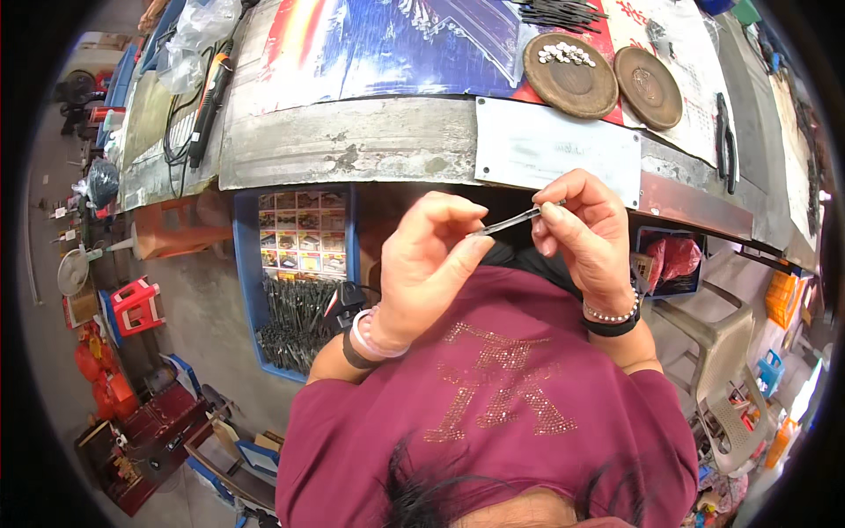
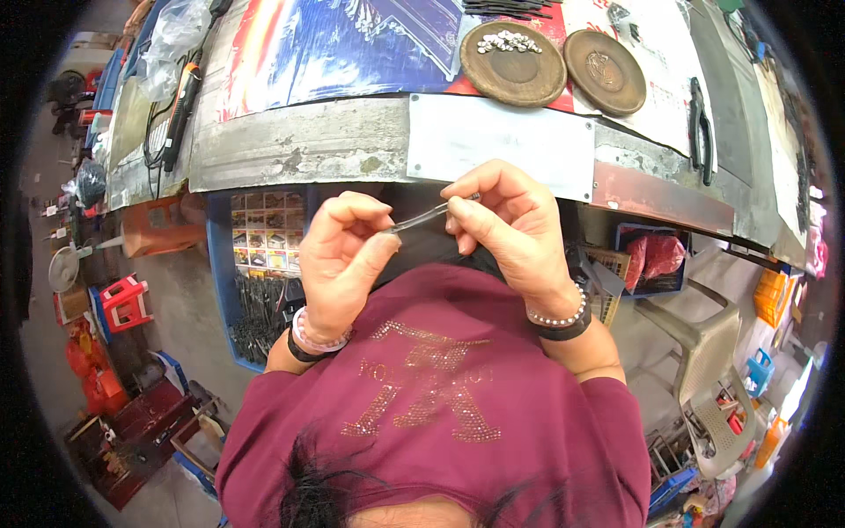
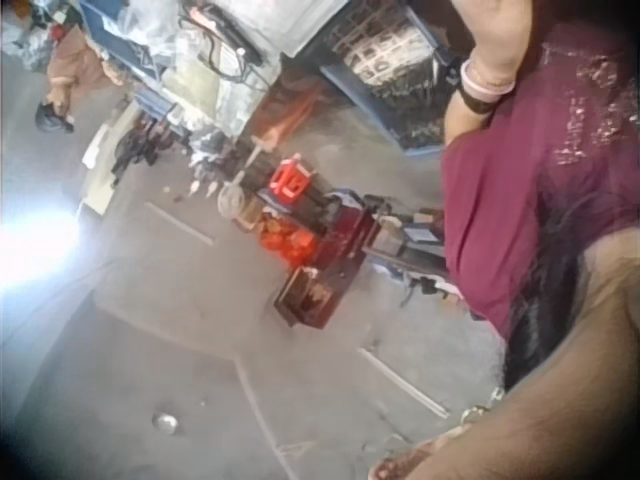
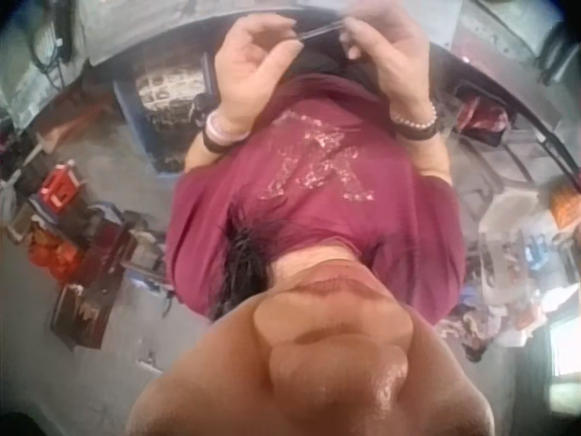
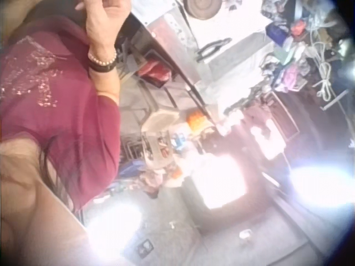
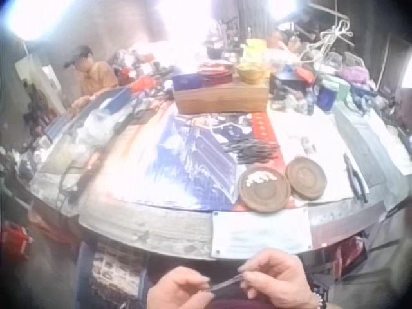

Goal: The person repeatedly picks thin black rods from a blue bin, inserts small white beads onto them, and uses pliers to crimp or bend the rod ends. The person places finished components into small round trays on the table. The process is repeated multiple times throughout the clip.

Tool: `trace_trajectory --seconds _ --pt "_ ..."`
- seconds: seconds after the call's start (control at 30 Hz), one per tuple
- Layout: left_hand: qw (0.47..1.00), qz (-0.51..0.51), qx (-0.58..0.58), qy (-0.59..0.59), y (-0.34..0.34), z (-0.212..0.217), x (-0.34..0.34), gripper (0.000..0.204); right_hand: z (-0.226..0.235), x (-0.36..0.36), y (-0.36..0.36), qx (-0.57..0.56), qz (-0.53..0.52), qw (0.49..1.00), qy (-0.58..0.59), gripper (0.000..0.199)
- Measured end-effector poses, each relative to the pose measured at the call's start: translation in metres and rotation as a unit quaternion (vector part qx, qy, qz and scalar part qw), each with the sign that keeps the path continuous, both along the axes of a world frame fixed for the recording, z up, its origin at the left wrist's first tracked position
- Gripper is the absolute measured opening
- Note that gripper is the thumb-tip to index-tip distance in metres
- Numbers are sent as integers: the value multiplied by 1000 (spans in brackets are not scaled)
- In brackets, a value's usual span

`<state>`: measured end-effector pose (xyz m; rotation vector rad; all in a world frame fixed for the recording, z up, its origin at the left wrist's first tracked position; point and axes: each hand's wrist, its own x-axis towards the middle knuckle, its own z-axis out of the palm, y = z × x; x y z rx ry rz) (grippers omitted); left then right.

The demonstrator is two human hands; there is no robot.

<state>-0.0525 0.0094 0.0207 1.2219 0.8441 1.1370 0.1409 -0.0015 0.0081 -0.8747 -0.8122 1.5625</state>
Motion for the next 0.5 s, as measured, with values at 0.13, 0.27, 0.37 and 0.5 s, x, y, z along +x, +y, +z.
trace_trajectory --seconds 0.13,0.27,0.37,0.5 --pt "962 22 -160 -221 -1 -8 6 24 -5 -6 -6 -67 8 995 68 8" --pt "966 3 -144 -212 4 -13 11 19 -4 -19 -10 -52 32 993 104 8" --pt "977 3 -147 -157 2 -13 12 15 0 -15 -10 -20 76 996 45 8" --pt "980 7 -141 -139 2 -11 12 14 7 46 6 158 -72 895 -411 12"
